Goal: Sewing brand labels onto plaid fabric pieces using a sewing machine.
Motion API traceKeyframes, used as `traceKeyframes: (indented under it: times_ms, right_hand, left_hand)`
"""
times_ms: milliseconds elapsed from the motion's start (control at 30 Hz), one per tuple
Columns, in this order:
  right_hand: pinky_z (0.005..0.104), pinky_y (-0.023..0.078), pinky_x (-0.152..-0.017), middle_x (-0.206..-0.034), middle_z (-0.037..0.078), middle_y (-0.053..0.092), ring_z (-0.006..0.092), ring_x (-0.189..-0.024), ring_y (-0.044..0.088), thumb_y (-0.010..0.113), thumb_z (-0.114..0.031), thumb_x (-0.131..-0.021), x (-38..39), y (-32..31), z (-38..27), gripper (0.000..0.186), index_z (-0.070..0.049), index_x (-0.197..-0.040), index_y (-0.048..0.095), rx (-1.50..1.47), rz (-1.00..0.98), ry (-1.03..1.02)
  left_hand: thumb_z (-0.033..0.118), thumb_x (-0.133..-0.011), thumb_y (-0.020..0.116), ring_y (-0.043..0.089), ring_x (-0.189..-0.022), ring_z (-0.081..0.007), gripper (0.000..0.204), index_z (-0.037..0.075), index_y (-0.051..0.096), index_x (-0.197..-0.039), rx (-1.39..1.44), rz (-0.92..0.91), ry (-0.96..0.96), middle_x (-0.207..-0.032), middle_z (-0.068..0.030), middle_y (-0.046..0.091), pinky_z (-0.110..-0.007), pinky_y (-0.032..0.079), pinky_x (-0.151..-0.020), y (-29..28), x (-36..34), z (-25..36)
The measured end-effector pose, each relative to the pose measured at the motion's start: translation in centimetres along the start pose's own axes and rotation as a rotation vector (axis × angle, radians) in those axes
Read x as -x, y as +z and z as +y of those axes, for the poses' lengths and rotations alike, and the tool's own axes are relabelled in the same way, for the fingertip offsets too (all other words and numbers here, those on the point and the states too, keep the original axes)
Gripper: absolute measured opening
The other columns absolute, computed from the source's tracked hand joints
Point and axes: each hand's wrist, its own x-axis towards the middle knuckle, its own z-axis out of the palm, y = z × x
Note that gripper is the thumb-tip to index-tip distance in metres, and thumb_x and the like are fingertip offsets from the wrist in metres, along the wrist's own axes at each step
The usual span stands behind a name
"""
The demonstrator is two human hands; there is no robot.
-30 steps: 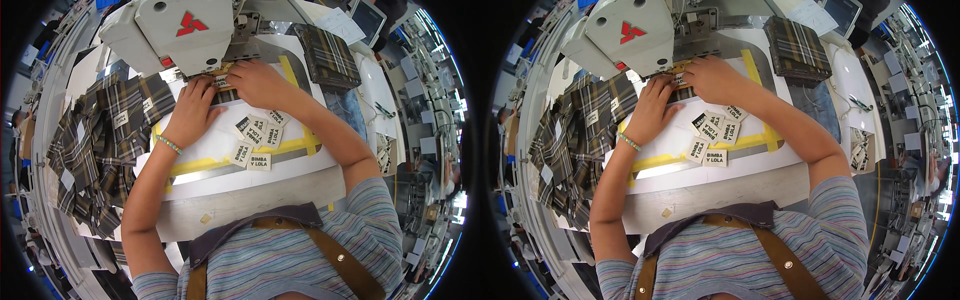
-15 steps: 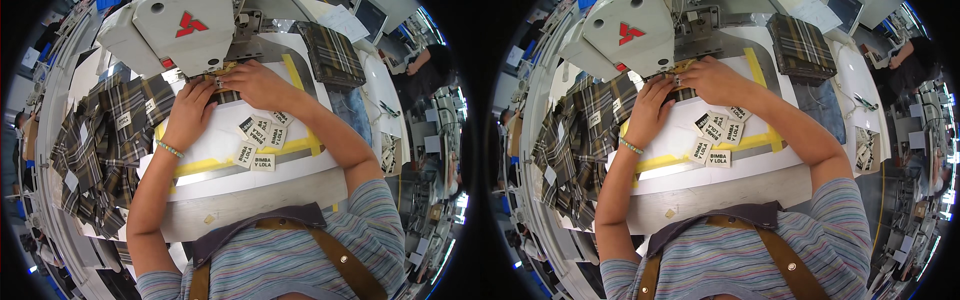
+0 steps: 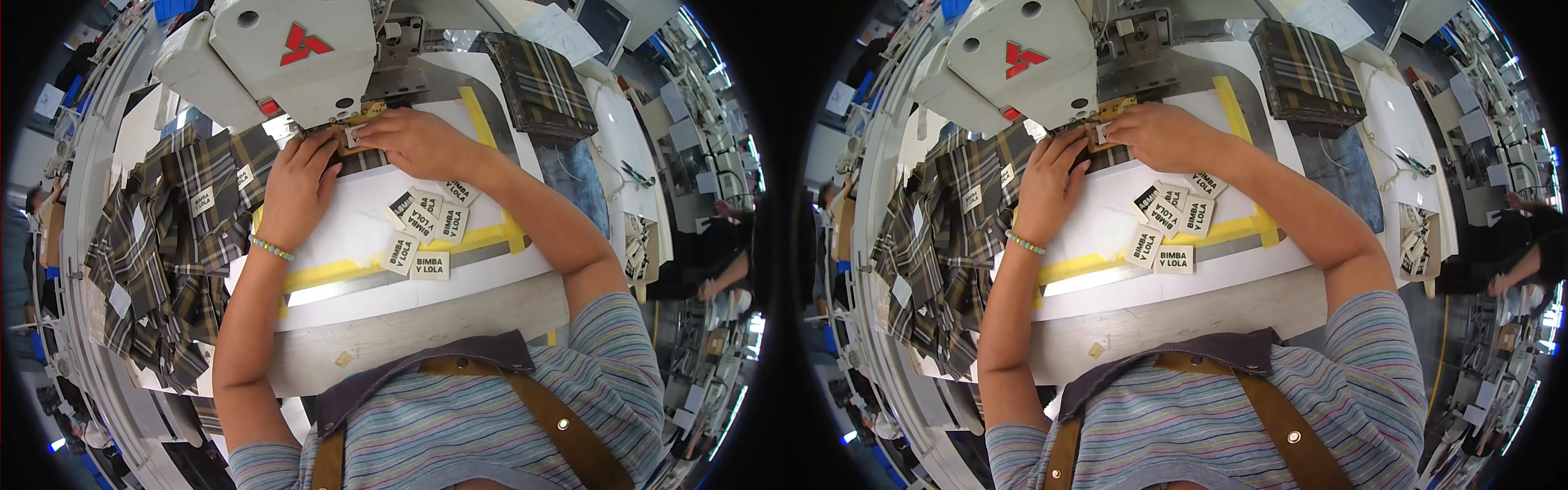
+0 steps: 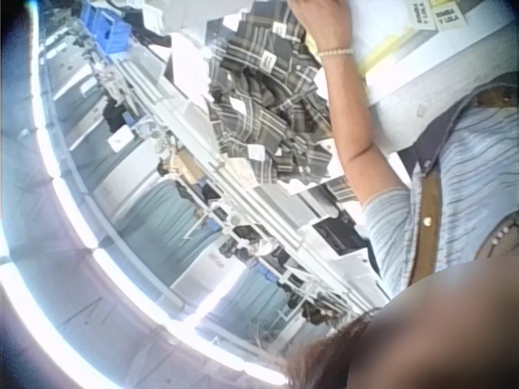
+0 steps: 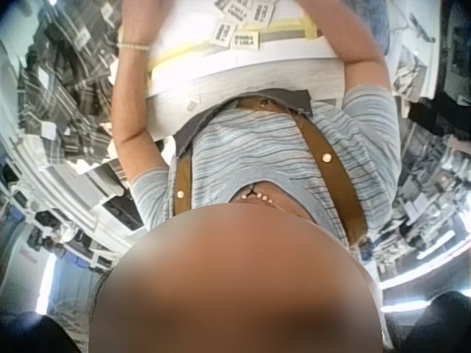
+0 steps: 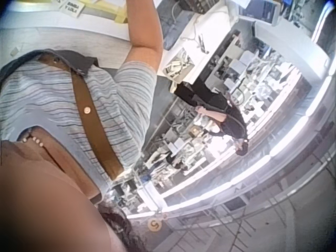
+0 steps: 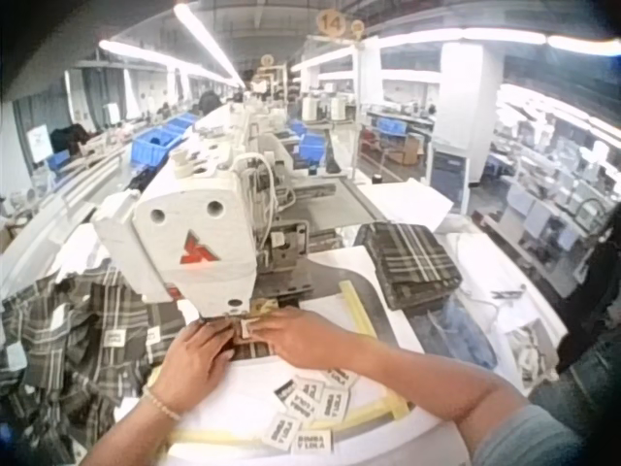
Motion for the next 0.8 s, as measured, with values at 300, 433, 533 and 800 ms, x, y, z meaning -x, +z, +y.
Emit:
traceKeyframes:
  times_ms: [300,433,533,800]
  right_hand:
    - [0.0406,0.055,-0.111,-0.14,0.004,0.07,0.0278,-0.132,0.063,0.061,-0.001,-0.094,0.2,0.4,0.8,0.041,-0.009,-0.132,0.073,0.009,0.054,-0.044]
    - [0.041,0.055,-0.112,-0.142,0.004,0.068,0.0279,-0.132,0.061,0.06,-0.001,-0.095,0.3,0.8,0.8,0.038,-0.008,-0.131,0.073,-0.034,0.087,-0.044]
    - [0.0412,0.054,-0.112,-0.142,0.005,0.067,0.0284,-0.132,0.061,0.06,-0.002,-0.096,0.2,0.7,0.8,0.037,-0.008,-0.131,0.073,-0.042,0.089,-0.056]
    - [0.0415,0.054,-0.112,-0.14,0.006,0.068,0.0294,-0.131,0.062,0.061,-0.003,-0.097,0.3,0.6,0.5,0.036,-0.007,-0.13,0.073,-0.046,0.092,-0.056]
  left_hand:
    - [0.012,-0.096,0.072,0.059,-0.135,-0.0368,0.034,-0.001,0.071,-0.128,-0.075,-0.045,0.07,-0.139,-0.0129,0.069,-0.046,0.049,-0.114,0.2,0.3,-0.3]
    - [0.012,-0.096,0.072,0.059,-0.135,-0.0371,0.035,-0.001,0.071,-0.128,-0.051,-0.046,0.068,-0.137,-0.0139,0.069,-0.046,0.049,-0.115,0.0,0.2,-0.3]
    - [0.011,-0.096,0.073,0.059,-0.134,-0.0375,0.035,-0.002,0.071,-0.129,-0.035,-0.05,0.058,-0.137,-0.0143,0.069,-0.046,0.049,-0.115,-0.1,0.2,-0.2]
    - [0.009,-0.097,0.073,0.059,-0.136,-0.0391,0.038,-0.002,0.068,-0.133,-0.029,-0.09,0.049,-0.141,-0.0156,0.068,-0.047,0.049,-0.115,-0.6,0.2,0.0]
